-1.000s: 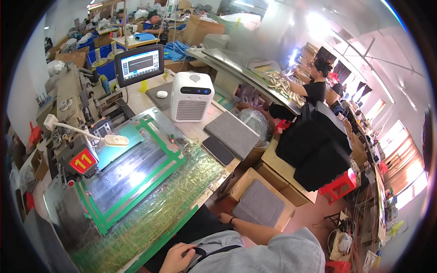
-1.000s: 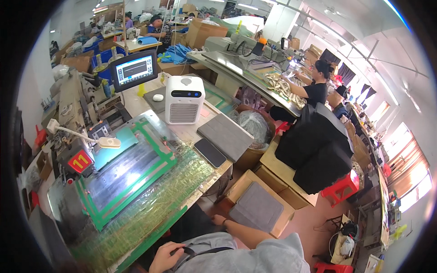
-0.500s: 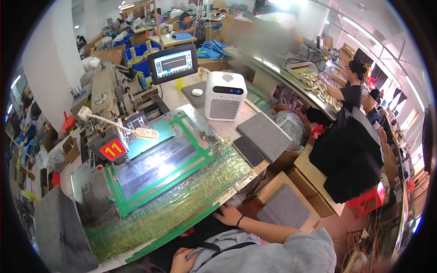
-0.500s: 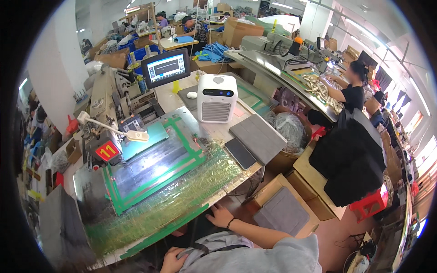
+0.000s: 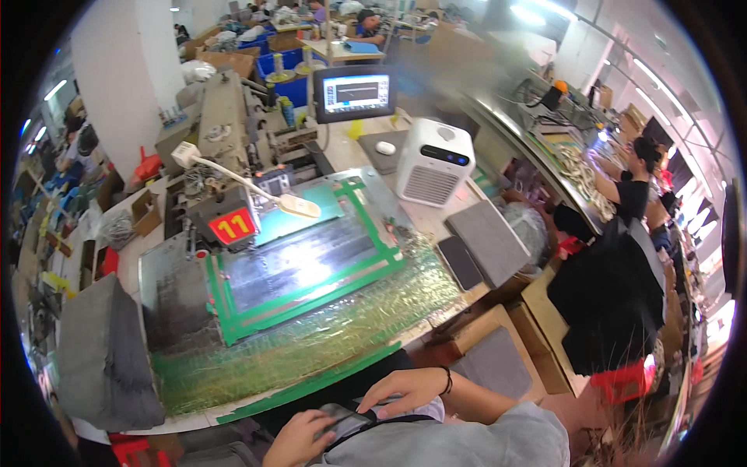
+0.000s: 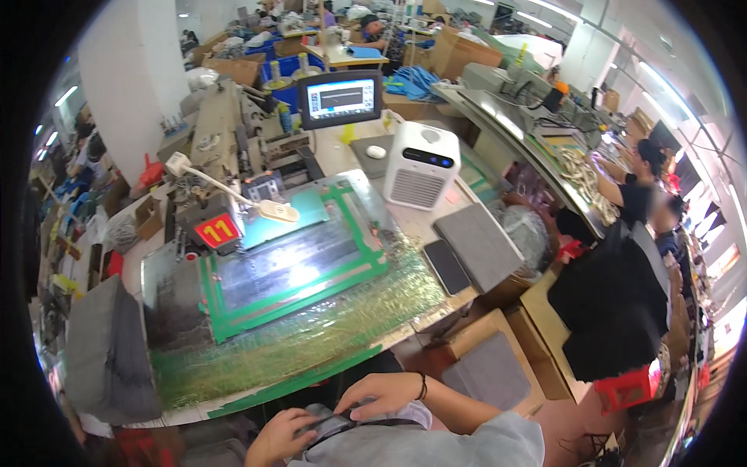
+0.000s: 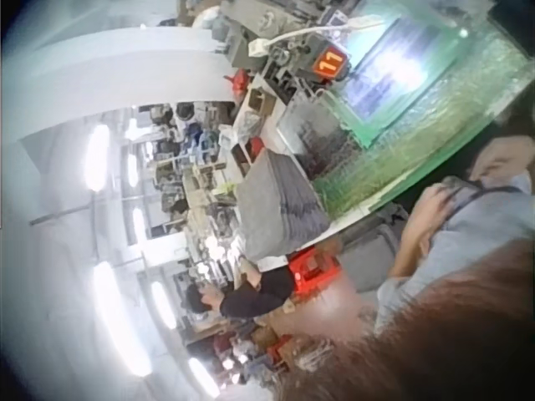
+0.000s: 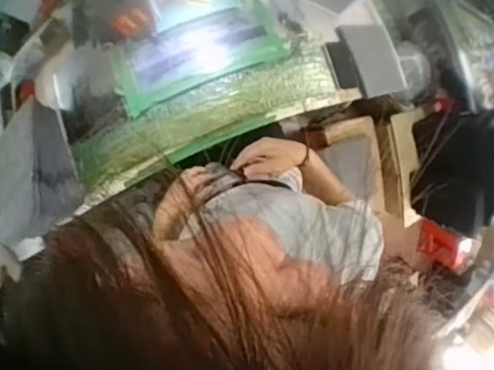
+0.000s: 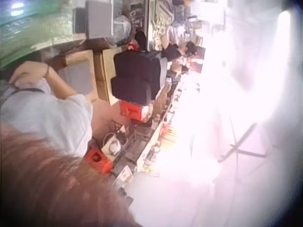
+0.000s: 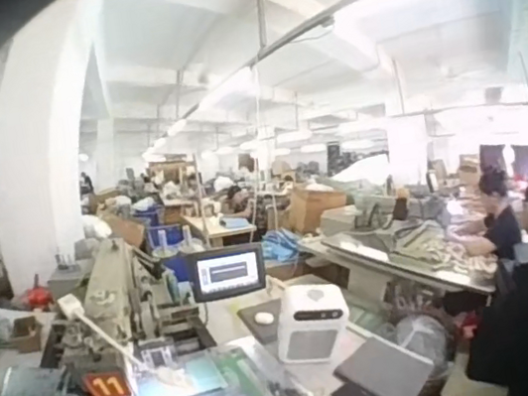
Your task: The person operates a die-cutting machine in a factory setting. They repeatedly pick up rectangular grey fabric pieces, place them on the machine's cutting bed, and press down to cut the material. The person then removes the cut pieces and stacks them on a nearby table.
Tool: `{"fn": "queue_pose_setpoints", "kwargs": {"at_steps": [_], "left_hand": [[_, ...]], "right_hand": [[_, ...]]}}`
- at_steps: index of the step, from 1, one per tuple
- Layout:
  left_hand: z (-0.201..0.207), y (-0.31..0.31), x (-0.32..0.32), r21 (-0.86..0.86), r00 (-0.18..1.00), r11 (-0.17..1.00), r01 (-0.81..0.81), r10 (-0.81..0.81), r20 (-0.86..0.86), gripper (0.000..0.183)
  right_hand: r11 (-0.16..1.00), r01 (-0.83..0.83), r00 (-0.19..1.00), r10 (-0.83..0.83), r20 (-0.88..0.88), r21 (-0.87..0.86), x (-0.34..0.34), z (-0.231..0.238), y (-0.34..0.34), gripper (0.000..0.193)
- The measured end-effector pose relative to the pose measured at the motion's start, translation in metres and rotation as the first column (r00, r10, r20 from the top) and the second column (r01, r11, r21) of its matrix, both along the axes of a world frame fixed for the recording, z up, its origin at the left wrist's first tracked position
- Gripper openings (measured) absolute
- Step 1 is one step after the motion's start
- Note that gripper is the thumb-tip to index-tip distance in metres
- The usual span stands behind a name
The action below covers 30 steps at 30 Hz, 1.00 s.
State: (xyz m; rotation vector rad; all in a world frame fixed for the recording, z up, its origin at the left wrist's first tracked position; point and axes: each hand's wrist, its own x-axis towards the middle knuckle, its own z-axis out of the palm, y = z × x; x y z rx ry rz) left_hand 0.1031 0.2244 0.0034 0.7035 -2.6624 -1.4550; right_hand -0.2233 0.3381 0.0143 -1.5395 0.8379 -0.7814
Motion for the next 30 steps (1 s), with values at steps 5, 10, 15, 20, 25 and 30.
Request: {"fn": "queue_pose_setpoints", "kwargs": {"at_steps": [5,10,15,20,25,30], "left_hand": [[0.101,-0.067,0.060,-0.148,0.983,0.974,-0.169,0.156,-0.097,0.028],[0.161,-0.148,0.179,-0.833,0.751,0.139,-0.536,0.530,-0.395,0.022],[0.129,-0.203,0.333,-0.861,0.460,0.117,-0.494,0.876,-0.145,0.035],[0.148,-0.175,0.292,-0.857,0.572,0.267,-0.441,0.819,-0.039,0.047],[0.170,-0.176,0.261,-0.843,0.484,0.295,-0.449,0.873,0.048,0.048],[0.167,-0.171,0.266,-0.971,0.559,0.051,-0.235,0.824,-0.092,0.023]], "right_hand": [[0.853,0.474,0.869,-0.493,-0.043,-0.217,0.014,-0.008,-0.041,0.022],[0.699,0.651,0.743,-0.667,0.057,-0.297,0.012,-0.026,-0.067,0.021],[0.696,0.639,0.741,-0.671,0.020,-0.326,0.009,-0.039,-0.071,0.020],[0.629,0.607,0.739,-0.671,0.056,-0.486,0.003,-0.043,-0.072,0.020],[0.685,0.590,0.766,-0.643,0.025,-0.427,-0.006,-0.035,-0.078,0.020],[0.660,0.574,0.764,-0.645,0.026,-0.484,0.004,-0.035,-0.084,0.014]]}}
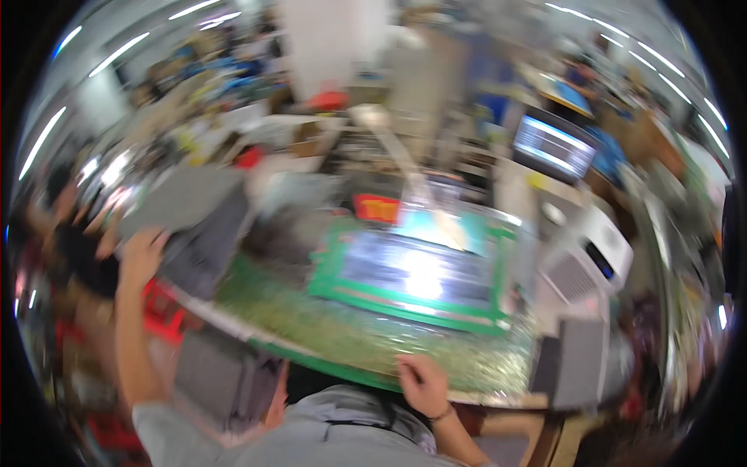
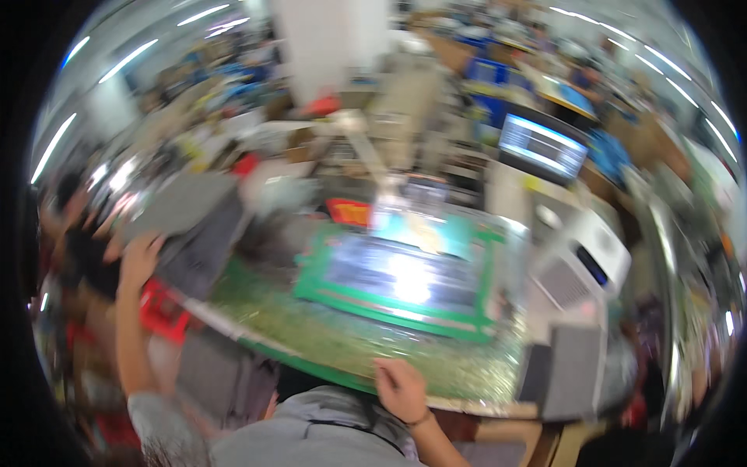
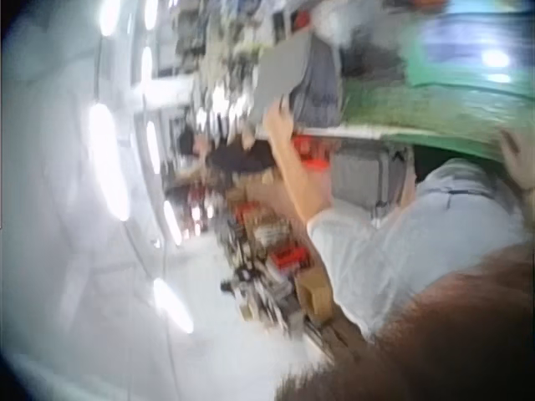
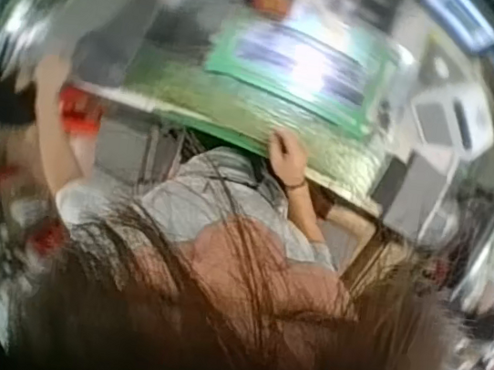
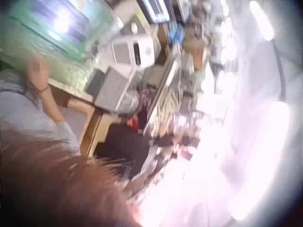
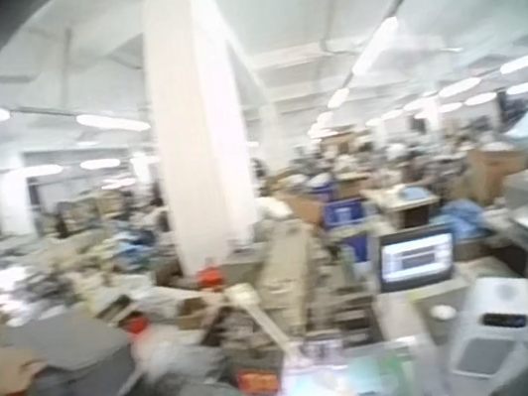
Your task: The person operates a die-cutting machine in a factory setting. They repeatedly pick up rectangular grey fabric pieces, place them on the machine's cutting bed, and press down to cut the material. The person then removes the cut pieces and stacks them on a nearby table.
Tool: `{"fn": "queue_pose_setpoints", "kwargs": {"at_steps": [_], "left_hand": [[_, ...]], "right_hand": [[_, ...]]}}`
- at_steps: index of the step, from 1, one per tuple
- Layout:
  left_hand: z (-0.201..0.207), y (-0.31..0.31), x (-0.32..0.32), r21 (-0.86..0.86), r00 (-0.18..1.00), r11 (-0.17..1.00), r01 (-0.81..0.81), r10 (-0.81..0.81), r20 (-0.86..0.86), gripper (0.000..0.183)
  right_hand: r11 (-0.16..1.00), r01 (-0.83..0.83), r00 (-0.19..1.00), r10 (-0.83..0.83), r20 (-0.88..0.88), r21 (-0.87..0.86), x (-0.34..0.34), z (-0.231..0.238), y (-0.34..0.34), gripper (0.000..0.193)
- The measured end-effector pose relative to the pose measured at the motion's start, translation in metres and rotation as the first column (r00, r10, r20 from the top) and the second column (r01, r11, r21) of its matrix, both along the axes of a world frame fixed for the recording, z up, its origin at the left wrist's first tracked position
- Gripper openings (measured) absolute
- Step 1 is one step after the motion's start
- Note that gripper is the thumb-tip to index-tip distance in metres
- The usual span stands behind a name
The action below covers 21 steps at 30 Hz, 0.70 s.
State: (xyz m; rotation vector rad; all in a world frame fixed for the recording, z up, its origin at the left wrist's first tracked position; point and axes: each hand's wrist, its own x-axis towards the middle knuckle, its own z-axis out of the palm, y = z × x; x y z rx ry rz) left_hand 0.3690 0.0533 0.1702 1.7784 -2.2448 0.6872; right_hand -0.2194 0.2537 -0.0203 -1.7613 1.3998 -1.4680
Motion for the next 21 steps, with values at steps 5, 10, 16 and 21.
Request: {"fn": "queue_pose_setpoints", "kwargs": {"at_steps": [5,10,16,21], "left_hand": [[0.048,-0.022,-0.061,-0.304,0.893,0.920,-0.248,0.094,-0.441,0.035],[0.086,0.068,-0.197,-0.704,0.876,0.612,0.360,-0.482,0.030,0.045],[-0.037,0.160,-0.326,-0.048,0.557,0.710,0.703,-0.590,-0.584,0.043],[-0.143,0.146,-0.368,-0.357,0.121,0.663,0.658,-0.561,-0.819,0.015]], "right_hand": [[0.942,-0.120,0.959,0.028,0.281,0.314,-0.023,-0.054,0.024,0.033],[0.797,-0.313,0.942,0.194,0.272,0.517,-0.026,0.000,0.034,0.043],[0.617,-0.736,0.467,0.165,0.869,0.279,-0.005,-0.024,-0.003,0.068],[0.622,-0.742,0.388,0.091,0.917,0.252,0.004,-0.016,-0.011,0.068]]}}
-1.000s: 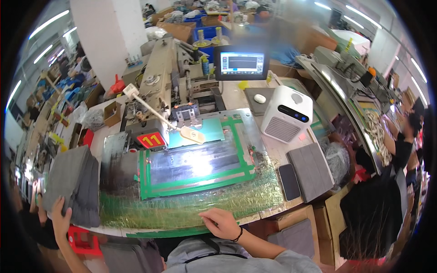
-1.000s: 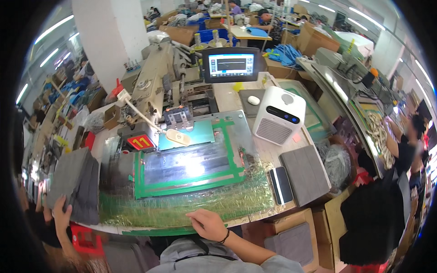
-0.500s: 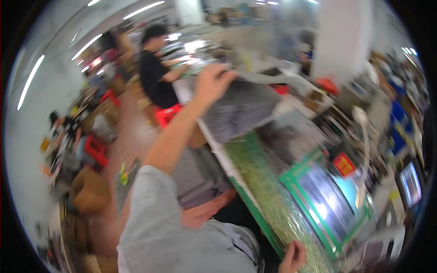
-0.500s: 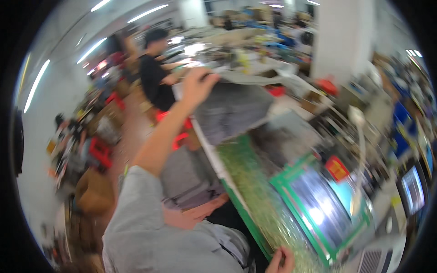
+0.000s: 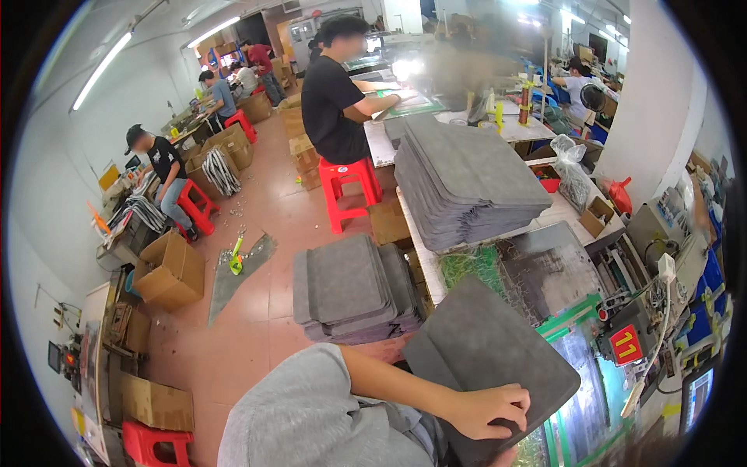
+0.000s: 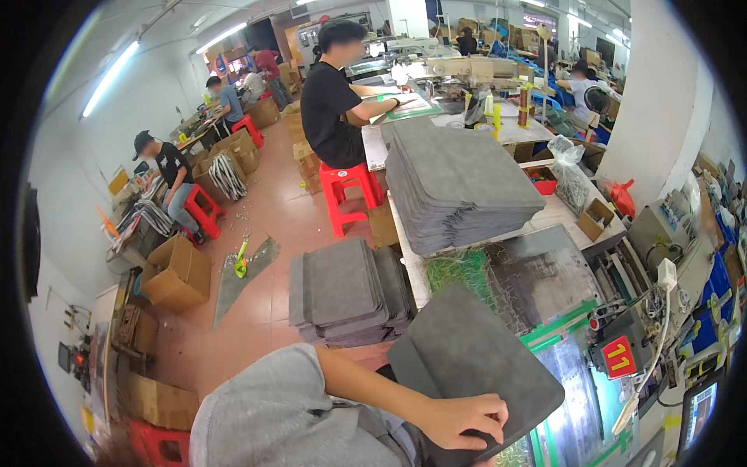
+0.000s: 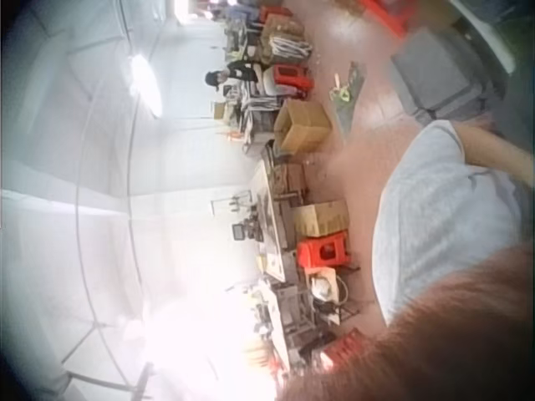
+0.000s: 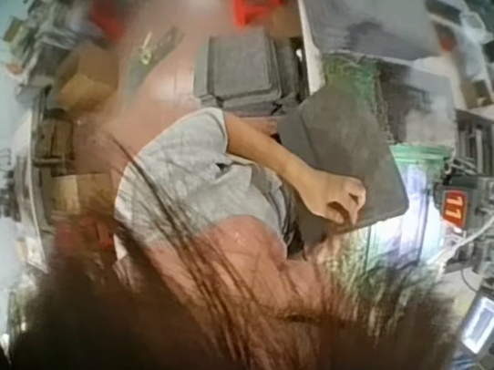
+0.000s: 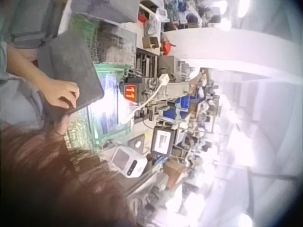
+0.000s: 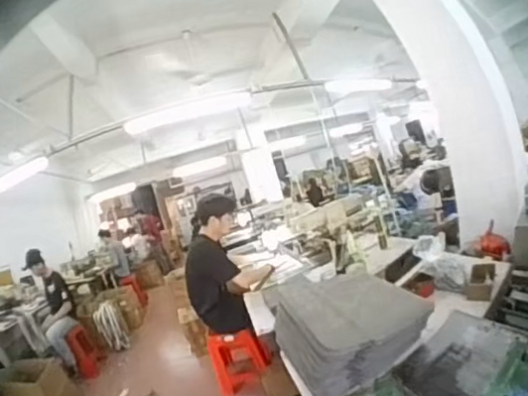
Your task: The person operates a die-cutting machine in a factory setting. They repeatedly pick up rectangular grey fabric pieces, place them on the machine's cutting bed, and press down to cut the material. The person then removes the cut pieces and stacks them on a nearby table.
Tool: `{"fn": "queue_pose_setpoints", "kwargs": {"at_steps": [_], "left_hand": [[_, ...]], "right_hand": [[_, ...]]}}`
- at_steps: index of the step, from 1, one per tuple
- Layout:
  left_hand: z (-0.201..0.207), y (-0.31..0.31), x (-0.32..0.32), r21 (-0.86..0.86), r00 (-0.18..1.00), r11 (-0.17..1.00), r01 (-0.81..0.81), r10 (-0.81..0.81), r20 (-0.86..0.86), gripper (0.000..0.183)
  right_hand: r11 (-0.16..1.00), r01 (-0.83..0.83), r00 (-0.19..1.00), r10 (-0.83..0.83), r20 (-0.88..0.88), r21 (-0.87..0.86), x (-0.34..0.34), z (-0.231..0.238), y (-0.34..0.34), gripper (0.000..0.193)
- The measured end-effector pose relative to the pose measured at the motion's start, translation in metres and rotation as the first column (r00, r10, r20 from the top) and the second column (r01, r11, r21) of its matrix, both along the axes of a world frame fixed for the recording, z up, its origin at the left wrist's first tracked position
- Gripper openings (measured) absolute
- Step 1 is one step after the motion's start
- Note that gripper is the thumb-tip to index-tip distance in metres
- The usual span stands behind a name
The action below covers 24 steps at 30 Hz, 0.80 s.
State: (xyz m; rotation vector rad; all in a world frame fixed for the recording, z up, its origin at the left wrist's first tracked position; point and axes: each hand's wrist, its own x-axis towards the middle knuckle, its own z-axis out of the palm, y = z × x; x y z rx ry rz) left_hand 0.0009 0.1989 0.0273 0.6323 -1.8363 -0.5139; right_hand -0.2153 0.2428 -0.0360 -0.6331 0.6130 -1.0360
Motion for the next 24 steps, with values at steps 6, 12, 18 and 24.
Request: {"fn": "queue_pose_setpoints", "kwargs": {"at_steps": [6,12,18,24], "left_hand": [[-0.002,-0.003,0.031,0.400,0.988,0.911,0.103,-0.048,-0.145,0.022],[0.008,-0.008,0.052,0.392,0.982,0.920,0.029,0.047,-0.183,0.017],[0.012,-0.015,0.055,0.307,0.982,0.950,-0.063,0.114,-0.153,0.022],[0.015,-0.016,0.059,0.319,0.980,0.943,-0.095,0.145,-0.137,0.022]], "right_hand": [[0.999,0.050,0.998,-0.049,-0.033,0.021,0.003,0.005,-0.002,0.067],[0.997,0.072,0.996,-0.070,-0.047,0.034,0.005,0.008,-0.007,0.066],[0.994,0.100,0.994,-0.098,-0.052,0.044,0.005,0.010,-0.010,0.066],[0.992,0.113,0.992,-0.110,-0.060,0.058,0.005,0.010,-0.013,0.065]]}}
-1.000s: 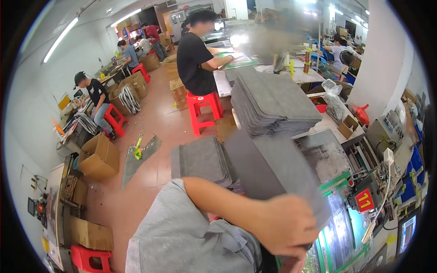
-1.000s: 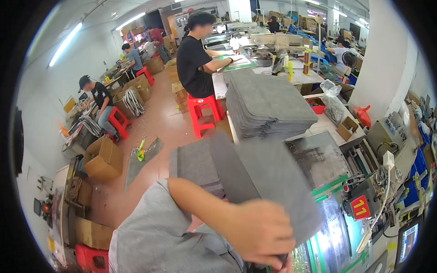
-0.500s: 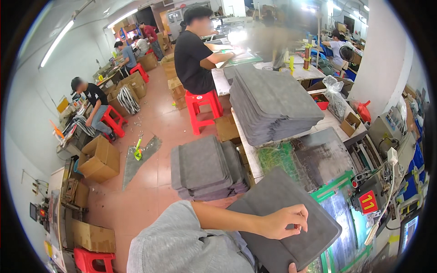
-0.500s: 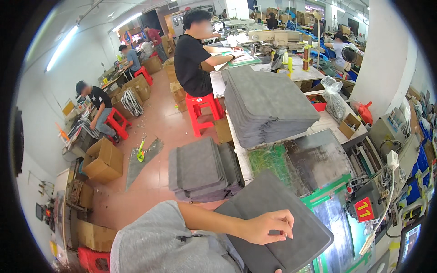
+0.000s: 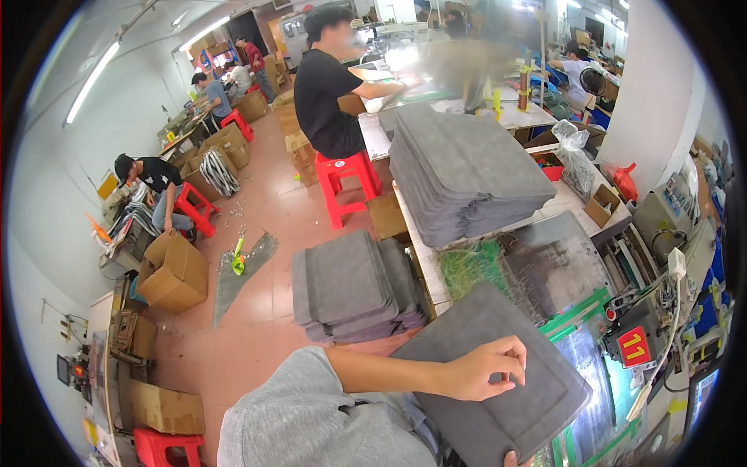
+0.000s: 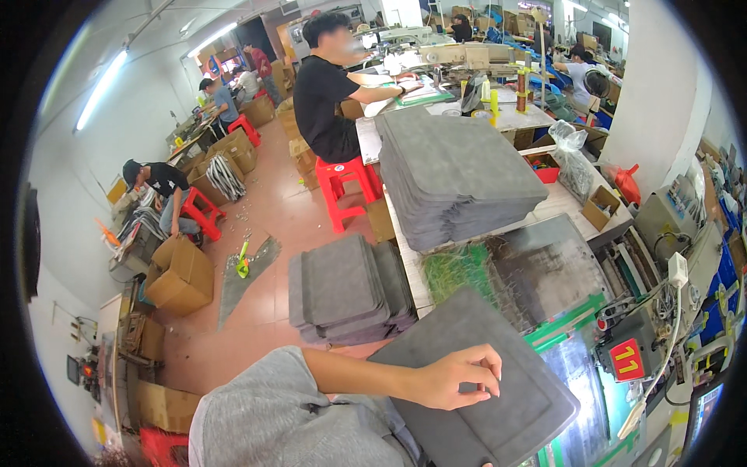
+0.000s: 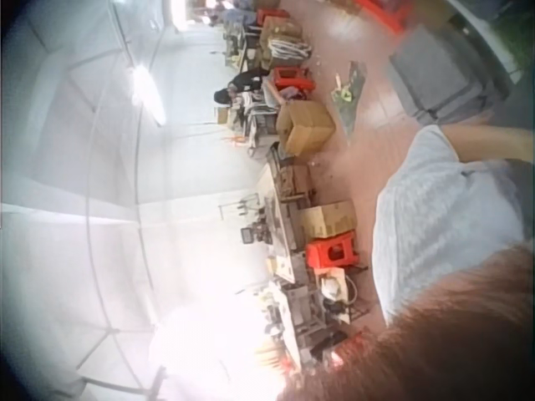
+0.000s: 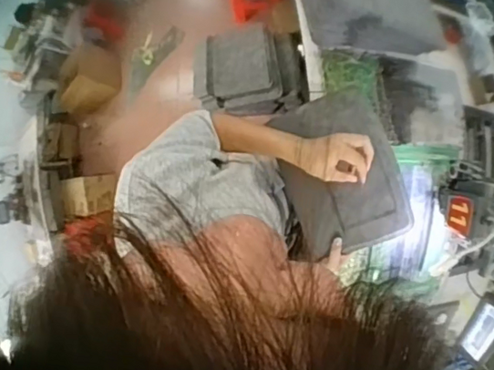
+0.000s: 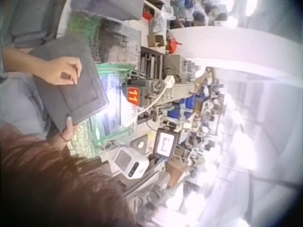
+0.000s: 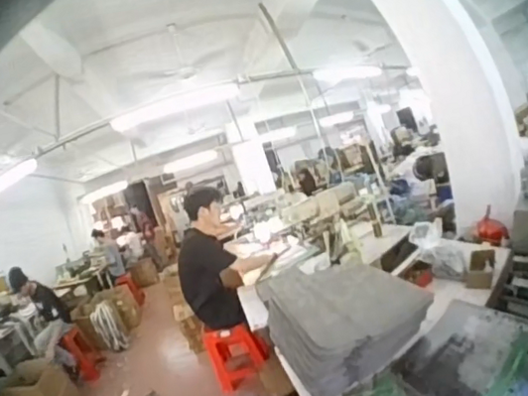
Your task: The person operates a die-cutting machine in a factory setting. They repeatedly pick up rectangular grey fabric pieces, place them on the machine's cutting bed, and press down to cut the material. The person then removes the cut pieces and stacks them on a nearby table.
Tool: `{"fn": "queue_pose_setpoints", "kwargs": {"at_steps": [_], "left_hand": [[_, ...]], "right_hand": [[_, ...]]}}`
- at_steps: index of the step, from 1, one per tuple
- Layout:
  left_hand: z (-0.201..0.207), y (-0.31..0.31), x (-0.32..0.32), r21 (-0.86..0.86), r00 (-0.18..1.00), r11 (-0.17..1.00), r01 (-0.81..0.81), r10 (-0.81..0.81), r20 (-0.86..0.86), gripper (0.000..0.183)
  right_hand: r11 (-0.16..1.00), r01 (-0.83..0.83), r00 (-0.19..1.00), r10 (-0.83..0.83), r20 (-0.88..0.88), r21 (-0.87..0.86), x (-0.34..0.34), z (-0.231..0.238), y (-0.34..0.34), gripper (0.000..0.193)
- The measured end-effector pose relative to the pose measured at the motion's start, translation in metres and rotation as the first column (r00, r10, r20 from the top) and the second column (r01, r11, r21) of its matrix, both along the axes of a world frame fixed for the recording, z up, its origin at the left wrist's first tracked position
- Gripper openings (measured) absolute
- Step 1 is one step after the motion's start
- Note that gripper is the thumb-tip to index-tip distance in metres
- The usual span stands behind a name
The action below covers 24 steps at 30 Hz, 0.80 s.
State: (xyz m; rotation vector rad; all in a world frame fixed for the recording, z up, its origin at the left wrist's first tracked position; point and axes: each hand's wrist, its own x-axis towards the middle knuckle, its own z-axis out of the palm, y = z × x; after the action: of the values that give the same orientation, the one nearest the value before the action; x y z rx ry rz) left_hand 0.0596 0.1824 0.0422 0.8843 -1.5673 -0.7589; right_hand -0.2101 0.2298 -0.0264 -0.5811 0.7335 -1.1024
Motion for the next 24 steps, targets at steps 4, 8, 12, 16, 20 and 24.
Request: {"fn": "queue_pose_setpoints", "kwargs": {"at_steps": [4,8,12,16,20,24], "left_hand": [[-0.0044,-0.0026,0.0014,0.001,0.999,1.000,0.018,-0.018,-0.033,0.021],[-0.0070,-0.0055,-0.0013,-0.038,0.999,0.999,0.024,-0.026,-0.039,0.019],[-0.0030,-0.0047,-0.0005,-0.023,0.999,0.999,0.031,-0.031,-0.011,0.015],[-0.0039,-0.0070,0.0012,-0.041,1.000,0.999,0.015,-0.015,0.013,0.013],[-0.0044,-0.0068,0.0010,-0.017,1.000,1.000,0.017,-0.016,0.013,0.013],[-0.0075,-0.0097,0.0005,-0.026,1.000,0.999,0.024,-0.024,-0.006,0.013]], "right_hand": [[1.000,0.008,1.000,-0.008,-0.005,0.000,-0.0005,0.0011,-0.0006,0.065],[1.000,0.021,1.000,-0.021,-0.011,-0.005,-0.0002,0.0021,-0.0017,0.065],[0.999,0.034,0.999,-0.034,-0.011,-0.004,-0.0002,0.0022,-0.0016,0.064],[0.999,0.047,0.999,-0.047,-0.015,-0.002,-0.0004,0.0021,-0.0010,0.064],[0.998,0.061,0.998,-0.061,-0.020,0.002,-0.0001,0.0010,-0.0006,0.064],[0.997,0.075,0.997,-0.074,-0.031,0.003,0.0025,-0.0009,-0.0031,0.064]]}}
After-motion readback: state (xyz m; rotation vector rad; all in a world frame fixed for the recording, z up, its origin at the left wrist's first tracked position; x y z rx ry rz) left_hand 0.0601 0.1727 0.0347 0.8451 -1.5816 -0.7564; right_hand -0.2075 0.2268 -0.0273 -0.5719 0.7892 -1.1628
